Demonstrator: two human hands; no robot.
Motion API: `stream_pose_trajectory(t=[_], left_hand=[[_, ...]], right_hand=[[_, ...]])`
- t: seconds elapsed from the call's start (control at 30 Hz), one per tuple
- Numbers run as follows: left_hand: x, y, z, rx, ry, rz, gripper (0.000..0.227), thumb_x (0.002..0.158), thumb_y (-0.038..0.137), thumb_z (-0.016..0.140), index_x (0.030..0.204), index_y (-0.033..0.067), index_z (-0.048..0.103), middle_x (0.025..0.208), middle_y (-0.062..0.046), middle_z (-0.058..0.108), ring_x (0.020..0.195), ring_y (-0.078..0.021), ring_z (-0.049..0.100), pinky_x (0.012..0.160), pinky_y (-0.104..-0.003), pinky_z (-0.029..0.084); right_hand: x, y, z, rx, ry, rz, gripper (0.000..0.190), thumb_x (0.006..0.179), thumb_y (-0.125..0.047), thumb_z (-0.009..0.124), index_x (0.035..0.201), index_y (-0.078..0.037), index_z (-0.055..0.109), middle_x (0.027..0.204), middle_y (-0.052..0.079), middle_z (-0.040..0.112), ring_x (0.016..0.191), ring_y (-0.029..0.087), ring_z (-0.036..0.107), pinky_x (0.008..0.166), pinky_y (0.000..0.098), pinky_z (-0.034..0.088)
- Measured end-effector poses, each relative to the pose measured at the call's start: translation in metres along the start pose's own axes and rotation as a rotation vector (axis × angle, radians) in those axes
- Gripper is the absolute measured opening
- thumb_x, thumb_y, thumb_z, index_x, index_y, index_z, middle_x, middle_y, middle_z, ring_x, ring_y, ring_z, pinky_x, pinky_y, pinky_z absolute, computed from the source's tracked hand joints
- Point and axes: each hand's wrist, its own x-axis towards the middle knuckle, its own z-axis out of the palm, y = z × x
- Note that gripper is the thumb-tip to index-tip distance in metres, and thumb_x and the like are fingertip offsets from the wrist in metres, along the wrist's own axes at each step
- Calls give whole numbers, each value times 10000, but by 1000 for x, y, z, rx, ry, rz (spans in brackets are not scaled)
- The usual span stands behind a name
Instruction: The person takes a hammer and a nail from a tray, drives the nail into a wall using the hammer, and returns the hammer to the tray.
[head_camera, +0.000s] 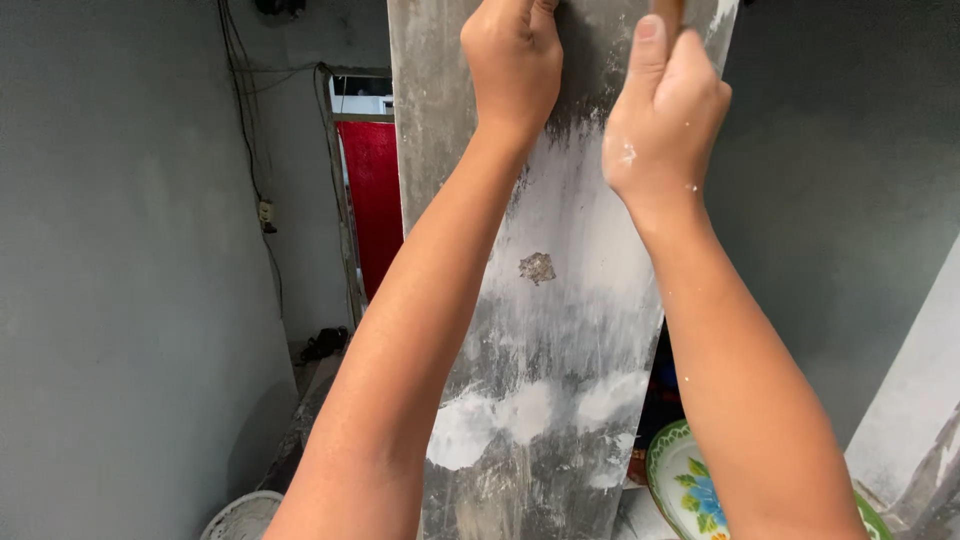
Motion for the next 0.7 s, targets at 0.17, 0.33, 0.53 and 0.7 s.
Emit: stream_pose_trajectory(t=[0.17, 0.33, 0.53, 0.7], left_hand=[[-4, -10, 4, 98, -30, -31, 131, 900, 11, 697, 809, 37, 606, 707, -129, 619, 624, -325, 592, 584, -386, 455], [-3, 2, -1, 2, -25, -26, 89, 922, -19, 670, 919, 56, 622, 797, -115, 644, 695, -321, 625, 641, -382, 506], [-4, 1, -2, -3, -31, -22, 118, 917, -41, 675, 953, 68, 648, 852, -104, 692, 753, -305, 687, 673, -363, 543], [-11, -2, 0, 60, -89, -82, 127, 935, -54, 695, 977, 60, 658, 866, -107, 713, 795, -299, 720, 724, -356, 565]], right_hand=[[10, 0, 16, -53, -3, -177, 404, 1135, -321, 485, 928, 15, 575, 735, 186, 653, 644, 363, 622, 593, 446, 466], [8, -9, -18, -179, -198, -64, 445, 1157, -342, 507, 878, 1, 563, 744, 217, 640, 691, 376, 664, 655, 454, 491], [3, -18, 11, 7, -1, 16, 401, 1090, -360, 471, 943, 6, 551, 737, 216, 657, 705, 392, 685, 662, 489, 499], [-21, 5, 1, -151, -184, -12, 469, 1103, -370, 532, 847, 16, 610, 744, 243, 631, 720, 434, 639, 658, 495, 493]])
